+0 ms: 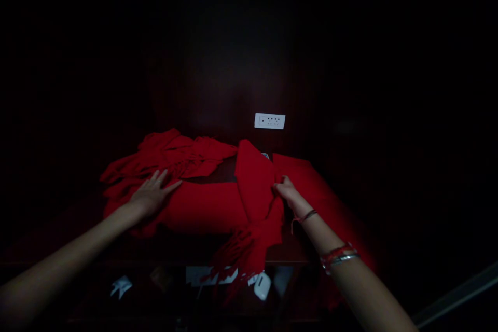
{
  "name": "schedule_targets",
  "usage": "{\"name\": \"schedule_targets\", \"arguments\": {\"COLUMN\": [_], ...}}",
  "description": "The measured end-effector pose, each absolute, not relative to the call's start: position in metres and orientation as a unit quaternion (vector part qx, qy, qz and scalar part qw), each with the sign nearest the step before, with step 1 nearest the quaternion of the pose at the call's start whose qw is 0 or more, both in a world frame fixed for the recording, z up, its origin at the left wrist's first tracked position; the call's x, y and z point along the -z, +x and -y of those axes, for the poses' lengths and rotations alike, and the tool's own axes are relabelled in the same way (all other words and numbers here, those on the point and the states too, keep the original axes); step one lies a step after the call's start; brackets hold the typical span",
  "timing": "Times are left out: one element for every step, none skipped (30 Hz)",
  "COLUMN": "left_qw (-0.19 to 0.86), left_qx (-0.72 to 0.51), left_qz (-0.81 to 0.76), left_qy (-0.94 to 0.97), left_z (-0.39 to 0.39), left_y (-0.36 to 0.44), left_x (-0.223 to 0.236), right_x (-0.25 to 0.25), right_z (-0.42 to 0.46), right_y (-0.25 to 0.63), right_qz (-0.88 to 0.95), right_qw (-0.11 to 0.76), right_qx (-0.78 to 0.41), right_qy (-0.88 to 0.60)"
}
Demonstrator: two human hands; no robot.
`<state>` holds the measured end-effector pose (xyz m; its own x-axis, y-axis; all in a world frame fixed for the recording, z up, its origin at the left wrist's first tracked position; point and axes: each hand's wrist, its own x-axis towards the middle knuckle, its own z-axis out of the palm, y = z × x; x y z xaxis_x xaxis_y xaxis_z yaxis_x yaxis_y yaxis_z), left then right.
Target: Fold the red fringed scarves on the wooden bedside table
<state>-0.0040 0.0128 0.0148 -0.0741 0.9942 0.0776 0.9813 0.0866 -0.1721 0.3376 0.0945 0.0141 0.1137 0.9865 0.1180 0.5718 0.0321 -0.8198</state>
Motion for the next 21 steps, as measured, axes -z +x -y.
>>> {"name": "schedule_targets", "arguments": {"left_qw": [0.134, 0.172, 0.197, 0.206, 0.2, 0.179, 0.15, 0.114, 0.08, 0.049, 0.024, 0.008, -0.001, -0.005, -0.004, -0.002, 0.0, 0.002, 0.004, 0.009, 0.018], "left_qx": [-0.026, -0.014, -0.002, 0.01, 0.023, 0.034, 0.043, 0.048, 0.047, 0.043, 0.037, 0.033, 0.031, 0.032, 0.034, 0.034, 0.032, 0.027, 0.019, 0.01, -0.001], "left_qz": [0.741, 0.742, 0.734, 0.719, 0.7, 0.679, 0.657, 0.637, 0.625, 0.619, 0.617, 0.617, 0.618, 0.617, 0.614, 0.613, 0.613, 0.615, 0.617, 0.621, 0.627], "left_qy": [-0.658, -0.648, -0.65, -0.663, -0.685, -0.712, -0.737, -0.761, -0.775, -0.782, -0.786, -0.786, -0.785, -0.786, -0.789, -0.79, -0.789, -0.788, -0.787, -0.783, -0.779], "left_z": [-0.007, -0.004, -0.003, -0.004, -0.007, -0.011, -0.017, -0.023, -0.028, -0.032, -0.035, -0.037, -0.037, -0.035, -0.033, -0.03, -0.026, -0.022, -0.018, -0.014, -0.009], "left_y": [-0.006, -0.004, 0.002, 0.012, 0.024, 0.037, 0.05, 0.061, 0.07, 0.076, 0.079, 0.079, 0.077, 0.073, 0.068, 0.062, 0.055, 0.047, 0.038, 0.027, 0.015], "left_x": [-0.017, -0.018, -0.019, -0.018, -0.015, -0.011, -0.005, 0.002, 0.009, 0.016, 0.022, 0.027, 0.031, 0.033, 0.034, 0.034, 0.033, 0.032, 0.03, 0.029, 0.027], "right_x": [-0.013, -0.013, -0.014, -0.016, -0.018, -0.02, -0.021, -0.021, -0.02, -0.018, -0.017, -0.015, -0.015, -0.016, -0.018, -0.021, -0.025, -0.028, -0.031, -0.033, -0.033], "right_z": [-0.092, -0.09, -0.086, -0.082, -0.077, -0.071, -0.064, -0.058, -0.052, -0.047, -0.044, -0.043, -0.043, -0.046, -0.05, -0.056, -0.062, -0.069, -0.075, -0.08, -0.084], "right_y": [0.339, 0.338, 0.333, 0.326, 0.318, 0.307, 0.297, 0.285, 0.275, 0.264, 0.255, 0.248, 0.242, 0.239, 0.239, 0.242, 0.248, 0.256, 0.268, 0.282, 0.297], "right_qz": [0.616, 0.632, 0.654, 0.68, 0.707, 0.731, 0.75, 0.769, 0.778, 0.788, 0.793, 0.795, 0.797, 0.798, 0.797, 0.79, 0.779, 0.758, 0.729, 0.717, 0.708], "right_qw": [0.359, 0.33, 0.299, 0.27, 0.241, 0.213, 0.185, 0.157, 0.131, 0.106, 0.082, 0.065, 0.057, 0.06, 0.076, 0.11, 0.153, 0.202, 0.26, 0.285, 0.298], "right_qx": [-0.239, -0.2, -0.159, -0.124, -0.099, -0.083, -0.069, -0.052, -0.032, -0.018, -0.017, -0.021, -0.024, -0.029, -0.035, -0.053, -0.081, -0.118, -0.174, -0.196, -0.204], "right_qy": [-0.659, -0.672, -0.676, -0.67, -0.658, -0.643, -0.631, -0.618, -0.613, -0.607, -0.603, -0.603, -0.6, -0.598, -0.599, -0.601, -0.603, -0.609, -0.609, -0.606, -0.607]}}
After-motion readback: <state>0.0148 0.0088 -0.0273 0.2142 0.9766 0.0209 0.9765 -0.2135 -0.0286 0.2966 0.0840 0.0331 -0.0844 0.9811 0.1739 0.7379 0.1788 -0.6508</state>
